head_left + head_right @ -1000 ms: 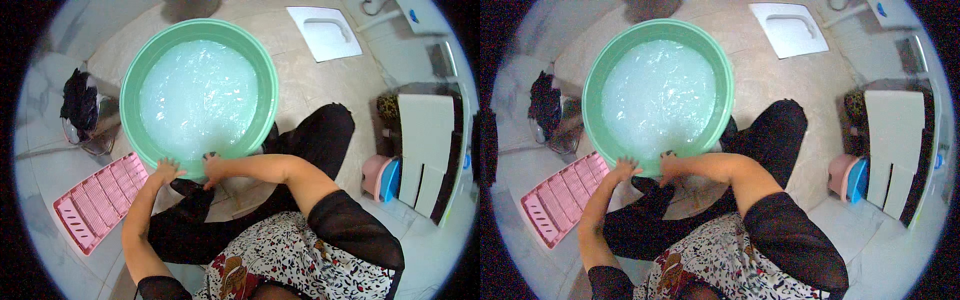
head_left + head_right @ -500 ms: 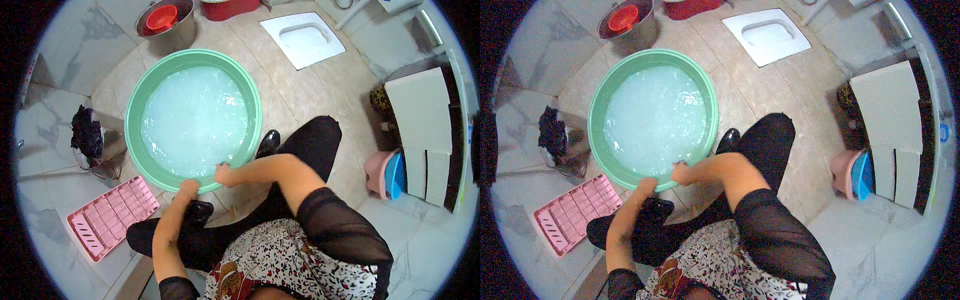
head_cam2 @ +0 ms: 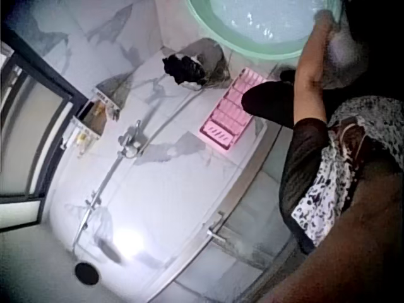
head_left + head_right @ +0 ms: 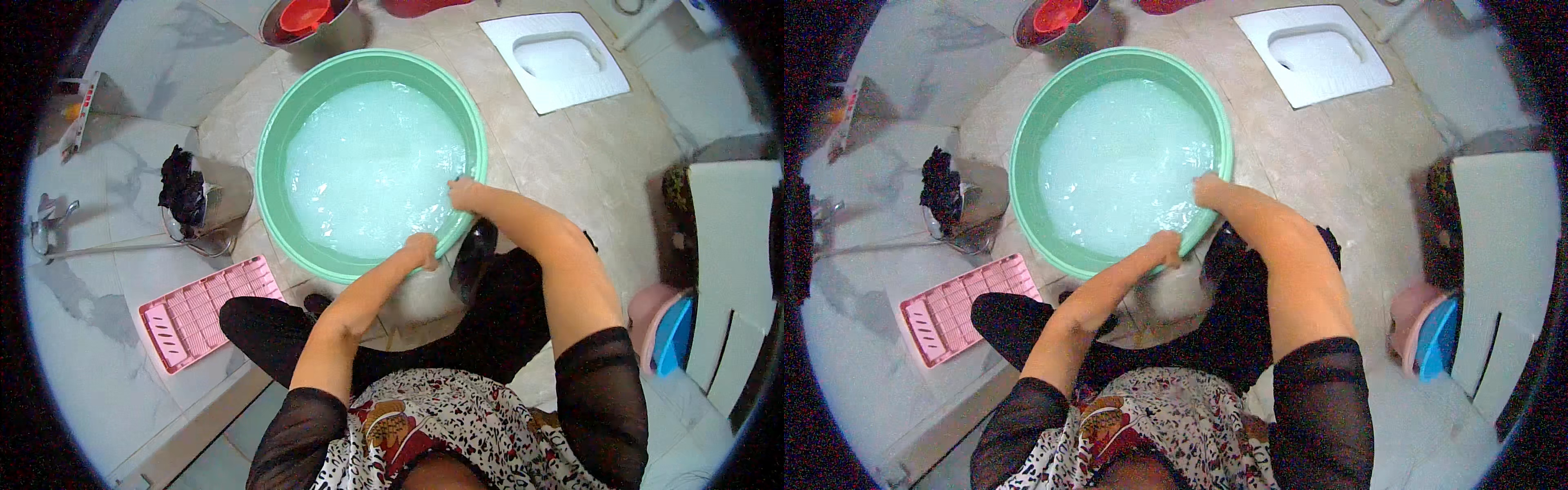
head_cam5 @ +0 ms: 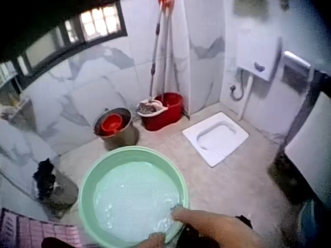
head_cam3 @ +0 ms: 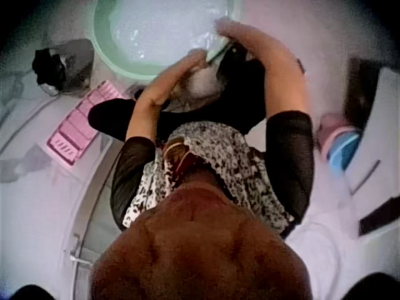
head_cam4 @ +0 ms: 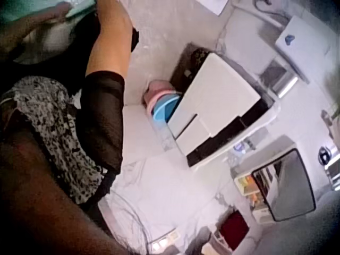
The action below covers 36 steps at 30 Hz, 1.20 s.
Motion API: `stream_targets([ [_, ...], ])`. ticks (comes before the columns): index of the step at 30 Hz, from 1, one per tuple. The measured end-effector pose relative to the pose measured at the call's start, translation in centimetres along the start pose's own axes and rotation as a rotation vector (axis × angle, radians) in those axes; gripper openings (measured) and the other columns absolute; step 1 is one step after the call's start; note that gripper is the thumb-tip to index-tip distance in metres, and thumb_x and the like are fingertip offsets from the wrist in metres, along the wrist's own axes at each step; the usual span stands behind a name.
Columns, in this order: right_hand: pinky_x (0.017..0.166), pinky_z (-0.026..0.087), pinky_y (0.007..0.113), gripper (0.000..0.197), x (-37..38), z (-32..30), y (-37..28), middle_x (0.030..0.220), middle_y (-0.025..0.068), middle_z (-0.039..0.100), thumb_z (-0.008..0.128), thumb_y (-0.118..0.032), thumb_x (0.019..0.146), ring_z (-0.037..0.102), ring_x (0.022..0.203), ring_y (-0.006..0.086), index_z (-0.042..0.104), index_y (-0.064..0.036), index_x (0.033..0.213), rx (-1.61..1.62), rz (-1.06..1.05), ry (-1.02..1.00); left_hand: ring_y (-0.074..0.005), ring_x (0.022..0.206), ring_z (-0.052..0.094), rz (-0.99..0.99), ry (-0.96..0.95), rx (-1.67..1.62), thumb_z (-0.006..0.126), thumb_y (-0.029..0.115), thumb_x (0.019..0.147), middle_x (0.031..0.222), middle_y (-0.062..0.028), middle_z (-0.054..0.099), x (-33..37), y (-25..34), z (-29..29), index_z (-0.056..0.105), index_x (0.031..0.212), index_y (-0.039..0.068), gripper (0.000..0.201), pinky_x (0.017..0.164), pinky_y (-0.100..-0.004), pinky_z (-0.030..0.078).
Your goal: The person scrubs a pink plastic rack in a green basin filled with soapy water using a scouring pad. They rinse a yellow soap dish at a sink, scrub the interior of the basin, and wash a dark garment in the water by hand.
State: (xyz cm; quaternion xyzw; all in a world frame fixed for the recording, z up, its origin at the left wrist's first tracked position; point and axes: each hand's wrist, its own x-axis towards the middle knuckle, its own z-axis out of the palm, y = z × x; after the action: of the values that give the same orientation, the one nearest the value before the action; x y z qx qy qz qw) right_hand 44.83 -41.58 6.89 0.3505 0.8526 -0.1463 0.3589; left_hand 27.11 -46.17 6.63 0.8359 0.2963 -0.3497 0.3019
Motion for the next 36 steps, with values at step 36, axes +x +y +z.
stream_targets([
  [36,0.064,0.041,0.049,0.025,8.3,-8.9,-21.4,0.093,0.0142,0.055,0.063,-0.019,0.065,0.045,0.094,0.0299,0.066,-0.0050,0.086,0.470,0.303,0.321,-0.0309,0.104,0.050,0.102,-0.015,0.725,0.066,0.010,0.066,0.103,-0.0109,0.057,-8.7,-27.5,0.9,0.051,0.110,0.009,0.047,0.084,-0.0500,0.037],
])
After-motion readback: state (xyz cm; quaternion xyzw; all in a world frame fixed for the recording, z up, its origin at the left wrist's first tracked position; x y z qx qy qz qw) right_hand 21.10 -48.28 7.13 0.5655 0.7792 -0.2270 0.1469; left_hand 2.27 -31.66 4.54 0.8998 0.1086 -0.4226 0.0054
